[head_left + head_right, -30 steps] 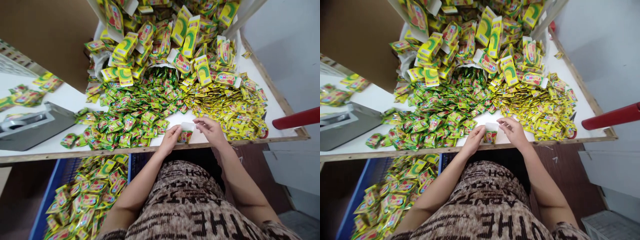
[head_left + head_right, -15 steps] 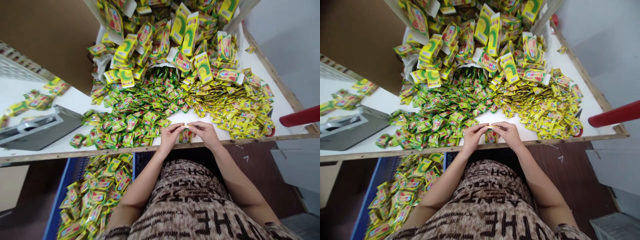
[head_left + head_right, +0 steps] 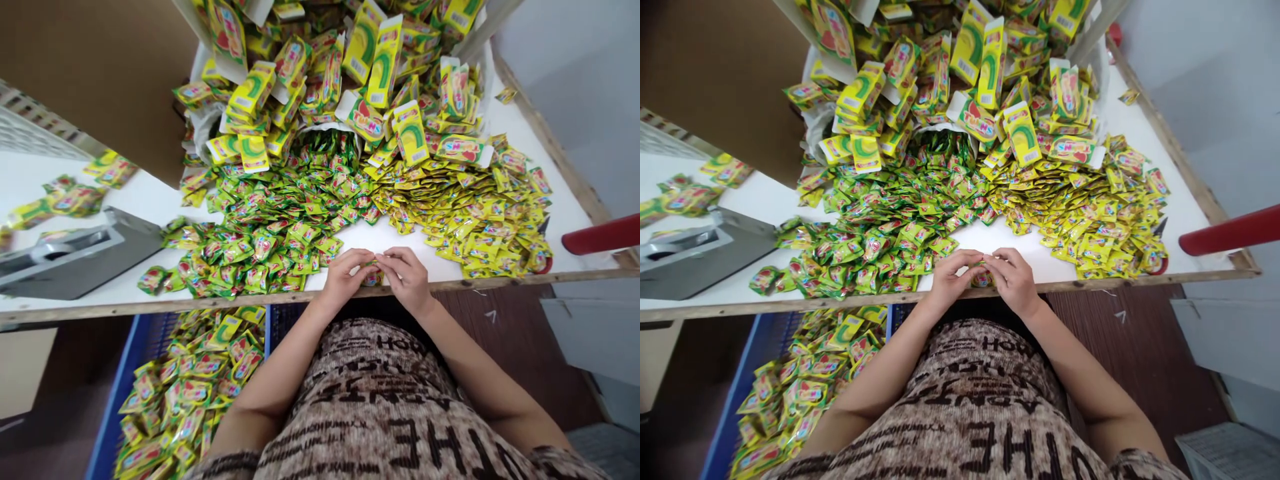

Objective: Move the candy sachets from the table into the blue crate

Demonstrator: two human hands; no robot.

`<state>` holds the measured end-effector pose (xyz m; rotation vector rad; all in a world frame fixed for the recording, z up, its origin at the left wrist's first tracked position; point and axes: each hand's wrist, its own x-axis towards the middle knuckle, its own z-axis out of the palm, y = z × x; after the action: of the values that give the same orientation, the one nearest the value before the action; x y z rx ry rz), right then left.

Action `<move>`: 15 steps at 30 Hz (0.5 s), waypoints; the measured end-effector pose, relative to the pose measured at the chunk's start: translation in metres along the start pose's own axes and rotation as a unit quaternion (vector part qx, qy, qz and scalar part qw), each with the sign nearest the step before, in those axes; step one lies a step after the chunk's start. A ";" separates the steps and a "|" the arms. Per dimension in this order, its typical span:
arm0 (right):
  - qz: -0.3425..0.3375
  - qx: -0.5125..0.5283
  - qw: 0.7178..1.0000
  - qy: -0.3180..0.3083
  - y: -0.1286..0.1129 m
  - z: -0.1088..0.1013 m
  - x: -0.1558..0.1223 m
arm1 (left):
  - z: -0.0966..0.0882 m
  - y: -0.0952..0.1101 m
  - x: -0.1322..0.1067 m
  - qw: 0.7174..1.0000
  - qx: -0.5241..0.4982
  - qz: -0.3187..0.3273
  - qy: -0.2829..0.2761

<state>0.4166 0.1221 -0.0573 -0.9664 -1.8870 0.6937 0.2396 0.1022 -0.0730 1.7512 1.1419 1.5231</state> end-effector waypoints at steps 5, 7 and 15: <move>0.006 -0.007 0.997 -0.072 0.014 -0.011 0.033 | 0.005 -0.003 -0.002 0.997 0.013 -0.065 -0.042; 0.028 -0.031 0.996 -0.082 0.025 -0.001 0.068 | 0.000 0.002 -0.001 0.991 -0.014 -0.135 -0.003; -0.019 -0.258 0.912 -0.318 0.024 0.087 0.118 | -0.127 0.037 -0.074 0.868 -0.151 -0.460 -0.114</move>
<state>0.3113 0.2265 -0.0619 -1.1015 -2.7529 0.5262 0.1249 0.0045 -0.0530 0.8934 1.2549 0.8090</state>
